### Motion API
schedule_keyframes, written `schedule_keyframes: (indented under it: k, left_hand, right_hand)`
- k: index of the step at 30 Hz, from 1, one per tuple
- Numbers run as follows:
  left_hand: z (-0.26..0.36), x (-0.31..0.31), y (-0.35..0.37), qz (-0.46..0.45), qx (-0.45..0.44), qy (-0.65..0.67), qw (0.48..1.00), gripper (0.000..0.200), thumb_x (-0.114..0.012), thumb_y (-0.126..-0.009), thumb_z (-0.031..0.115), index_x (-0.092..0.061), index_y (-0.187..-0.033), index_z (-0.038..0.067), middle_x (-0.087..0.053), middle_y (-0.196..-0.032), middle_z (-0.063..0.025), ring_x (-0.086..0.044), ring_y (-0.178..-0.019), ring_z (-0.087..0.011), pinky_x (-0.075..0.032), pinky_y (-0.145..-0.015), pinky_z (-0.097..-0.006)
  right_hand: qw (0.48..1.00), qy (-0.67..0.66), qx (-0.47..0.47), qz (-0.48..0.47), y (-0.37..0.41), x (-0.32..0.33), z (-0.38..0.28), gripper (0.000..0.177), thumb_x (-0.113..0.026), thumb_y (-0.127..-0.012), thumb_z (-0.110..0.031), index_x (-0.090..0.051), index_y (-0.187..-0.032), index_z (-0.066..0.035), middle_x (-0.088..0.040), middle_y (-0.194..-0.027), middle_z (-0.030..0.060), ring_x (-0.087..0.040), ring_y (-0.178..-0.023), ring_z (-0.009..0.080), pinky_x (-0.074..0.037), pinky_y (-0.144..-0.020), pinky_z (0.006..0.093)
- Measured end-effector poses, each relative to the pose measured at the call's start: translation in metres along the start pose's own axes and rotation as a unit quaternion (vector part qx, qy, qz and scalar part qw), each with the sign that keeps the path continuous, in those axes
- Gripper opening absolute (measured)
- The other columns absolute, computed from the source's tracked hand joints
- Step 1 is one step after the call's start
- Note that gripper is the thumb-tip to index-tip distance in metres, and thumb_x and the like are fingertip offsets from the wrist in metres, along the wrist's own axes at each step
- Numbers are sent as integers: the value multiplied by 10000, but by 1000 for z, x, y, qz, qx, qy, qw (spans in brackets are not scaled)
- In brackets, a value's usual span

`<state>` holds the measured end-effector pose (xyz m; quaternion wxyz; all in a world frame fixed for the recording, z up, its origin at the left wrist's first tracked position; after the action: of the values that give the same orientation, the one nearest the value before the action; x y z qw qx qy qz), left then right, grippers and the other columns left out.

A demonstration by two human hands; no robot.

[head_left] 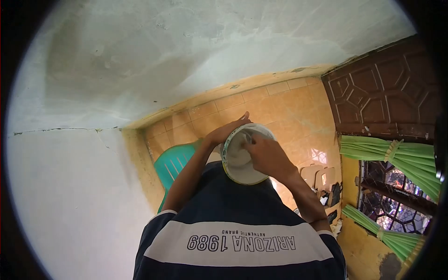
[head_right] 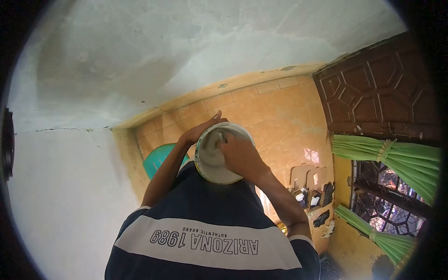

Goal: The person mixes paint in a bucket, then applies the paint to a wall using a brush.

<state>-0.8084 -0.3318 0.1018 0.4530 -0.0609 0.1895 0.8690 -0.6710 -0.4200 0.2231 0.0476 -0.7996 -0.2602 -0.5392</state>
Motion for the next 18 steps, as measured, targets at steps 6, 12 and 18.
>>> schedule_keyframes:
  k: [6, 12, 18]
  left_hand:
    - [16, 1, 7, 16, 105, 88, 990, 763, -265, -1041, 655, -592, -1287, 10, -626, -1189, -64, -543, -1105, -161, -396, -1054, -310]
    - [9, 6, 1, 58, 144, 105, 982, 850, -328, -1003, 702, -510, -1404, -26, -560, -1386, -130, -523, -1244, -210, -395, -1099, -352]
    - [4, 13, -19, -15, 132, 110, 985, 831, -368, -1007, 681, -508, -1395, -40, -569, -1368, -134, -528, -1235, -203, -410, -1082, -346]
  right_hand:
    - [995, 30, -78, -52, 13, 4, 8, 265, -626, -785, -30, -703, -1037, -48, -643, -967, 182, -680, -849, 364, -557, -732, 461]
    - [995, -2, -26, -98, 18, -8, 2, 125, -673, -714, -45, -682, -836, -18, -649, -909, 191, -677, -801, 373, -552, -716, 462]
    - [998, -37, 11, -49, -5, -5, 0, 206, -646, -738, -37, -714, -932, -53, -660, -938, 163, -683, -836, 362, -551, -729, 460]
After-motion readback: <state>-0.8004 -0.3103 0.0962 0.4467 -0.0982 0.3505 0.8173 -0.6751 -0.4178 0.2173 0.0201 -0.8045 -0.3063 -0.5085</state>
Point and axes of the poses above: each hand's wrist, its own y-axis away from the middle knuckle, its own x-axis out of the back of the hand, z = x × y, the point moved 2 cm from there along -y, towards the middle knuckle
